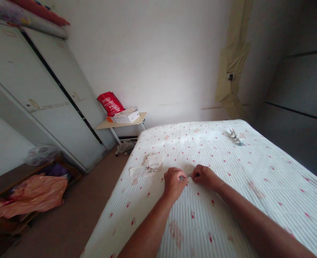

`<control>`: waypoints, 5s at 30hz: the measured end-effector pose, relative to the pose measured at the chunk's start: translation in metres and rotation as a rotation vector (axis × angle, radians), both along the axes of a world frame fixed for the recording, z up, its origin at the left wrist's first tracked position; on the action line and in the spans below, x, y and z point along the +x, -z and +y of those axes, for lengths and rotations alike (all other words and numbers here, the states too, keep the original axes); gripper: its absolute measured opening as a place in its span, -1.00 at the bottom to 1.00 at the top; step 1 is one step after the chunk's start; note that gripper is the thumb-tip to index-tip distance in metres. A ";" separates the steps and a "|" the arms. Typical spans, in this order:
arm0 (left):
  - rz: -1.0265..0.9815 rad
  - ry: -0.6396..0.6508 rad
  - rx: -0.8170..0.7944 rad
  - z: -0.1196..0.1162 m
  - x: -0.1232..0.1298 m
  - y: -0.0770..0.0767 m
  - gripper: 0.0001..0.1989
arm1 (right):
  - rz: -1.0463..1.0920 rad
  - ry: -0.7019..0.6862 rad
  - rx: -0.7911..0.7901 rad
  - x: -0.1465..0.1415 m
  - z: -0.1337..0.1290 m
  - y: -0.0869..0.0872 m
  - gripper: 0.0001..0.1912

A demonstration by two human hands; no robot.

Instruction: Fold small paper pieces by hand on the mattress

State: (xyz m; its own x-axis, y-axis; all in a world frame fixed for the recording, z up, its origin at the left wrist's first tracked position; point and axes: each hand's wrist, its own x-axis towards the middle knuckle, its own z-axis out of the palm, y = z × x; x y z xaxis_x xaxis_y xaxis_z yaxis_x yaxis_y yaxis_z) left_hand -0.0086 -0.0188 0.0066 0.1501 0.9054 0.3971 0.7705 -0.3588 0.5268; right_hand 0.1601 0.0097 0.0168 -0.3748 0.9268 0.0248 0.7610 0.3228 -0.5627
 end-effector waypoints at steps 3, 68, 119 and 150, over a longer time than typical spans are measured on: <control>0.200 0.058 0.022 -0.017 0.007 -0.002 -0.90 | -0.020 -0.006 -0.023 0.000 0.003 -0.003 -0.84; 0.287 -0.148 -0.315 0.005 0.022 -0.010 -0.85 | -0.201 0.202 -0.117 -0.010 -0.003 -0.008 -0.89; 0.207 -0.114 -0.290 0.003 0.016 -0.004 -0.80 | 0.232 0.409 -0.081 0.011 0.012 0.005 -0.72; 0.259 -0.147 -0.292 -0.008 0.020 -0.012 -0.76 | 0.061 0.257 0.042 0.002 0.010 0.010 -0.84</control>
